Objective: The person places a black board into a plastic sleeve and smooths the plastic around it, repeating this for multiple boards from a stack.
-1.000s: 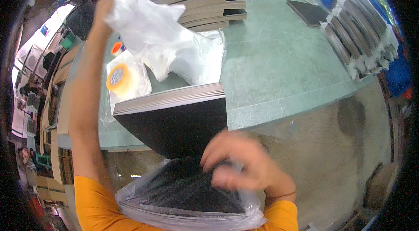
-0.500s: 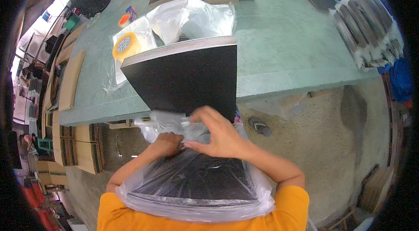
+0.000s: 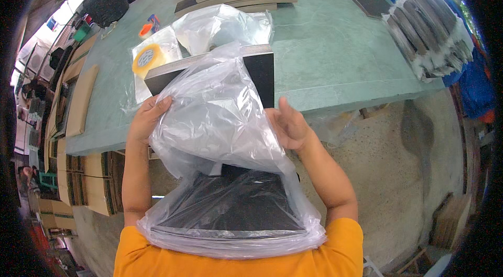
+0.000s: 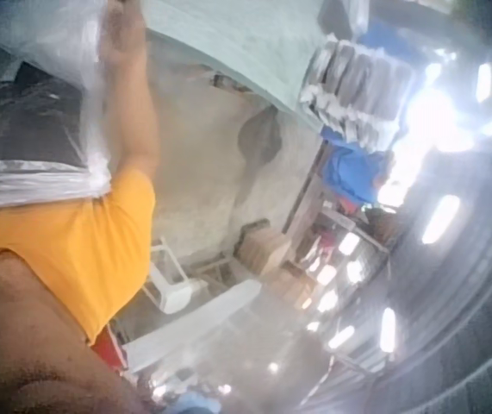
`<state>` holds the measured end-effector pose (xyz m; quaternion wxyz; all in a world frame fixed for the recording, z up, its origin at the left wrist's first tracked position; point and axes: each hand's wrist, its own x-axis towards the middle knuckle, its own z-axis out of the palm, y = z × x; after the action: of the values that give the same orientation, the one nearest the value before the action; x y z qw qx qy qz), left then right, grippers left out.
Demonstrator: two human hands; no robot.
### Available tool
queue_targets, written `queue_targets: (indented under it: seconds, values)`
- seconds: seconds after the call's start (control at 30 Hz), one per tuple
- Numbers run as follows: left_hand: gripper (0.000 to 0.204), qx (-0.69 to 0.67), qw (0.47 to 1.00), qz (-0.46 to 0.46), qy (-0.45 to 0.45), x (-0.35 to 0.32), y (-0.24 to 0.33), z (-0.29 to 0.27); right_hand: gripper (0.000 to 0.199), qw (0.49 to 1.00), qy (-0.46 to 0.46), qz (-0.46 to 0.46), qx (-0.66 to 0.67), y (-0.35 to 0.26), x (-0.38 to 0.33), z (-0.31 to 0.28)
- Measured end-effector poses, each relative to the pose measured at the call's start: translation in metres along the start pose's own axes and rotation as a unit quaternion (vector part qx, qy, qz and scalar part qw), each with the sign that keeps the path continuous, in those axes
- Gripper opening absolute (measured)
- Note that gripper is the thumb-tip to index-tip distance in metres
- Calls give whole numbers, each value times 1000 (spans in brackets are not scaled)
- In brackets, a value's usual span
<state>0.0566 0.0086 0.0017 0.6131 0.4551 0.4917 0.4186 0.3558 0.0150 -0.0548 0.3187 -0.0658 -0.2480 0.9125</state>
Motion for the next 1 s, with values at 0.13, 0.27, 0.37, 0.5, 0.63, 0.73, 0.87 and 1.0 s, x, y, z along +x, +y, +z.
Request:
queue_targets:
  seconds: [0.13,0.27,0.37,0.5,0.63,0.73,0.87,1.0]
  values:
    - [16,255,962,59,74,3,-4,-5,26,976,88,56,-192,-7,0,0]
    - [25,470,814,230,252,-9,0,29,26,953,177,52,-239,-1,-1,-12]
    - [37,345,925,159,-2,-17,-11,84,26,924,221,11,-312,16,18,2]
    - [39,280,938,205,-31,4,-32,100,17,939,242,-85,-228,26,30,3]
    - [20,413,893,170,-57,0,-50,42,14,952,225,-199,-62,-8,-2,-22]
    - [20,429,900,47,65,-36,-130,-71,16,939,232,-233,-99,-36,-38,-32]
    - [14,347,749,105,555,-84,-123,-151,17,936,236,-136,-225,-35,-47,-33]
    - [15,328,747,210,539,-38,-44,-50,14,932,178,-18,-314,-14,5,4]
